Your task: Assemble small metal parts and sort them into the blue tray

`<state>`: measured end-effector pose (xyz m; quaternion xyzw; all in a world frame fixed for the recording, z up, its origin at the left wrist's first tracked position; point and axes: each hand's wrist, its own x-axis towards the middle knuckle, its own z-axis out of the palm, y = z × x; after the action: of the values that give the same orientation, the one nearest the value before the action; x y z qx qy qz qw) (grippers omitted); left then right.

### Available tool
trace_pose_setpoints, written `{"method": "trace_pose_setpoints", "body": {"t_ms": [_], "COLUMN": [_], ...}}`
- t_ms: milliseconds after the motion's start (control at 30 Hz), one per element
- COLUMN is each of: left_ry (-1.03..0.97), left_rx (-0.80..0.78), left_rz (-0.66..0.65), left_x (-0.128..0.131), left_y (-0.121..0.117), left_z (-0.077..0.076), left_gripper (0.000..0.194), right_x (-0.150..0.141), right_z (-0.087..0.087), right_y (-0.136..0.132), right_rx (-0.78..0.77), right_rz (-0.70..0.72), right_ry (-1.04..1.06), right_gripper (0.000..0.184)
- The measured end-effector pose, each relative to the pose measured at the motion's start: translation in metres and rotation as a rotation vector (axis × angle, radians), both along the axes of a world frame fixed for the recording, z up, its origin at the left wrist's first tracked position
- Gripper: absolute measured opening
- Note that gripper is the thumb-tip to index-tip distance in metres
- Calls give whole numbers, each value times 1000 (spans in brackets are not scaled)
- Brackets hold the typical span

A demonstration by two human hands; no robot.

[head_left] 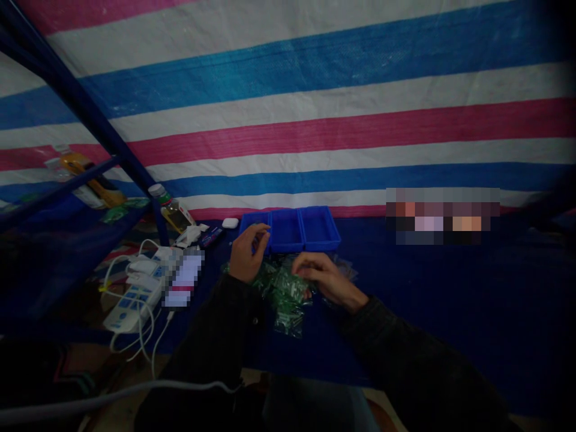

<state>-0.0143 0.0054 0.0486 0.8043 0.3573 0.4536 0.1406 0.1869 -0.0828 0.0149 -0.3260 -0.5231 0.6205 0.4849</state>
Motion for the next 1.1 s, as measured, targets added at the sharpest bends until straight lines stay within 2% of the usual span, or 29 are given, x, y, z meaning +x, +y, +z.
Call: {"method": "trace_pose_setpoints", "body": {"t_ms": [100, 167, 233, 300, 400, 467, 667, 800, 900, 1000, 1100], "left_ry": [-36, -72, -117, -157, -207, -221, -227, -149, -116, -149, -167], "left_rx": [-16, -45, -73, -97, -123, -143, -247, -211, -170, -155, -125], "left_rz": [48, 62, 67, 62, 24, -16, -108, -115, -72, 20, 137], "left_x": [-2, -1, 2, 7, 17, 25, 45, 45, 32, 4, -33], "left_y": [-5, -13, -23, -36, -52, -59, -61, -52, -39, -24, -12], "left_z": [16, 27, 38, 47, 54, 53, 33, 23, 17, 14, 24], "left_gripper": [21, 21, 21, 22, 20, 18, 15, 15, 15, 16, 19], "right_x": [-4, -10, -16, -22, -28, -30, -32, -34, -36, -34, -29], "right_z": [9, 13, 14, 13, 9, 7, 0, -1, 2, 6, 11], "right_y": [-9, -14, -19, -22, -23, -22, -18, -17, -16, -16, -16], "right_rx": [62, 118, 134, 140, 148, 146, 108, 110, 137, 106, 2], "right_rz": [358, 532, 648, 695, 652, 592, 476, 470, 431, 306, 182], "right_ry": [-57, -113, -129, -141, -128, -77, 27, 22, 28, 161, 337], "right_gripper": [17, 19, 22, 25, 26, 24, 13, 6, 5, 3, 4]}}
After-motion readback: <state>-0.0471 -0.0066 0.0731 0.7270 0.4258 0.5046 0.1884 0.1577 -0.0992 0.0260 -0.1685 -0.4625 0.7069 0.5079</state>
